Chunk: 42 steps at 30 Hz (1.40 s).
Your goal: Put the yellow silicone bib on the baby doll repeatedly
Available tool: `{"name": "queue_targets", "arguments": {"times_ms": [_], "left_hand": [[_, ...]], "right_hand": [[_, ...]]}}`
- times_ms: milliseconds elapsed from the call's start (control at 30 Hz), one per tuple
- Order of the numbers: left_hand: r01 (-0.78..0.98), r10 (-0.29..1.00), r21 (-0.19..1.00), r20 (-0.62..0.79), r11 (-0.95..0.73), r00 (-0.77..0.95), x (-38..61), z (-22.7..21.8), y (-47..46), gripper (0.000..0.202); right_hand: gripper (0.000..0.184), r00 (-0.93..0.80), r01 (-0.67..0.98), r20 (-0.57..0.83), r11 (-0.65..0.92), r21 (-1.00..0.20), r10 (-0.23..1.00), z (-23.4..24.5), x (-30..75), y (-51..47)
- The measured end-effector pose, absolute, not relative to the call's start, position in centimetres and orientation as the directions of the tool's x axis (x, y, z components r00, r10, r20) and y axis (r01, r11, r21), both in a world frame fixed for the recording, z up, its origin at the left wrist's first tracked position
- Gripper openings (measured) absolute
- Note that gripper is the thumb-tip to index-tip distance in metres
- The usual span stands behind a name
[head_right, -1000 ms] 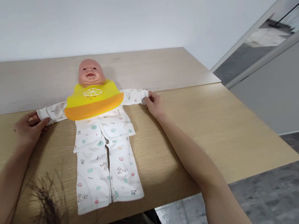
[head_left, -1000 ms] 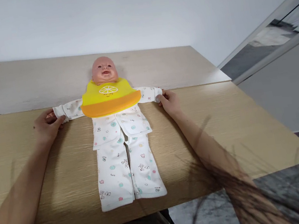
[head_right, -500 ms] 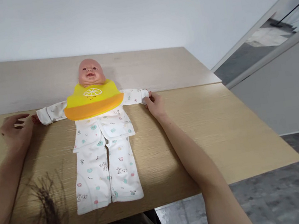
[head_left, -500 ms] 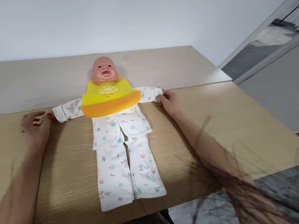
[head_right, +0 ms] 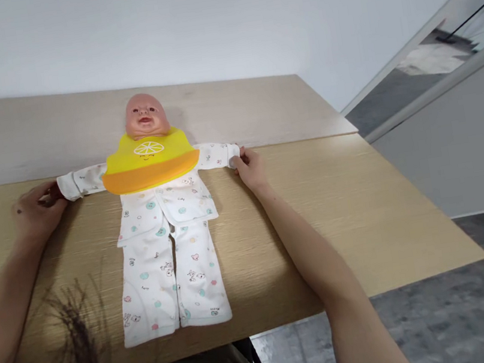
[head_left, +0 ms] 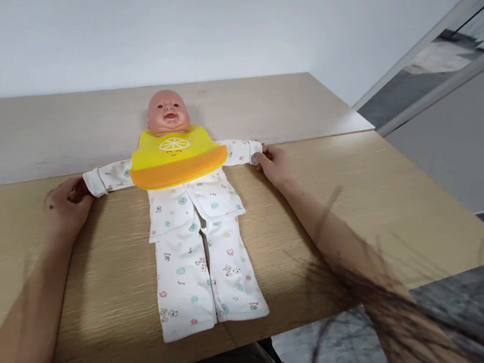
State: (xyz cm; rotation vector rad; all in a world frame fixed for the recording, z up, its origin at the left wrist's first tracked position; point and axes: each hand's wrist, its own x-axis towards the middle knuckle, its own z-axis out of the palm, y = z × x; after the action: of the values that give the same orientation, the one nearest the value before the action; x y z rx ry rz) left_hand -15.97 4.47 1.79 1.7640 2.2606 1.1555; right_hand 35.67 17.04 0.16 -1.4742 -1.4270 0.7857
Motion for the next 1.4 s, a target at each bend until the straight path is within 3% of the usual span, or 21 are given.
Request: {"name": "queue_targets", "arguments": {"times_ms": [167,333,467,633,933,1233,1400], "left_hand": [[0.895,0.858,0.433,0.414,0.109,-0.305,-15.6,1.9,4.7,0.050],[0.914,0.862,0.375,0.400,0.156,-0.311,-15.5,1.9,4.7,0.050],[0.944,0.838,0.329,0.505,0.035,-0.207,-15.4,1.4,4.8,0.066],[0.965,0.817,0.236,0.575,-0.111,-0.047,-15.2,0.8,4.7,0.061],[0.976,0.877,0.177,0.479,-0.129,0.029,-14.1,1.4,3.9,0.066],[0.974,0.822,0.106,0.560,-0.200,0.108,-13.9,1.1,4.4,0.054],[0.971,0.828,0.122,0.551,-0.206,0.107,-14.2,0.7,4.4,0.053]], "right_hand": [[0.014,0.125,0.415,0.142,0.078,-0.906,0.982,0.0,35.7,17.2],[0.013,0.120,0.412,0.157,0.094,-0.906,0.980,-0.3,35.9,17.3],[0.011,0.119,0.391,0.155,0.097,-0.915,0.981,-0.3,35.9,17.3],[0.009,0.121,0.403,0.156,0.095,-0.910,0.980,-0.2,35.9,17.3],[0.016,0.119,0.401,0.190,0.128,-0.907,0.974,-0.6,36.0,17.4],[0.020,0.098,0.396,0.190,0.137,-0.908,0.977,-0.8,36.1,17.6],[0.022,0.113,0.394,0.192,0.133,-0.909,0.975,-1.0,36.2,17.8]]}}
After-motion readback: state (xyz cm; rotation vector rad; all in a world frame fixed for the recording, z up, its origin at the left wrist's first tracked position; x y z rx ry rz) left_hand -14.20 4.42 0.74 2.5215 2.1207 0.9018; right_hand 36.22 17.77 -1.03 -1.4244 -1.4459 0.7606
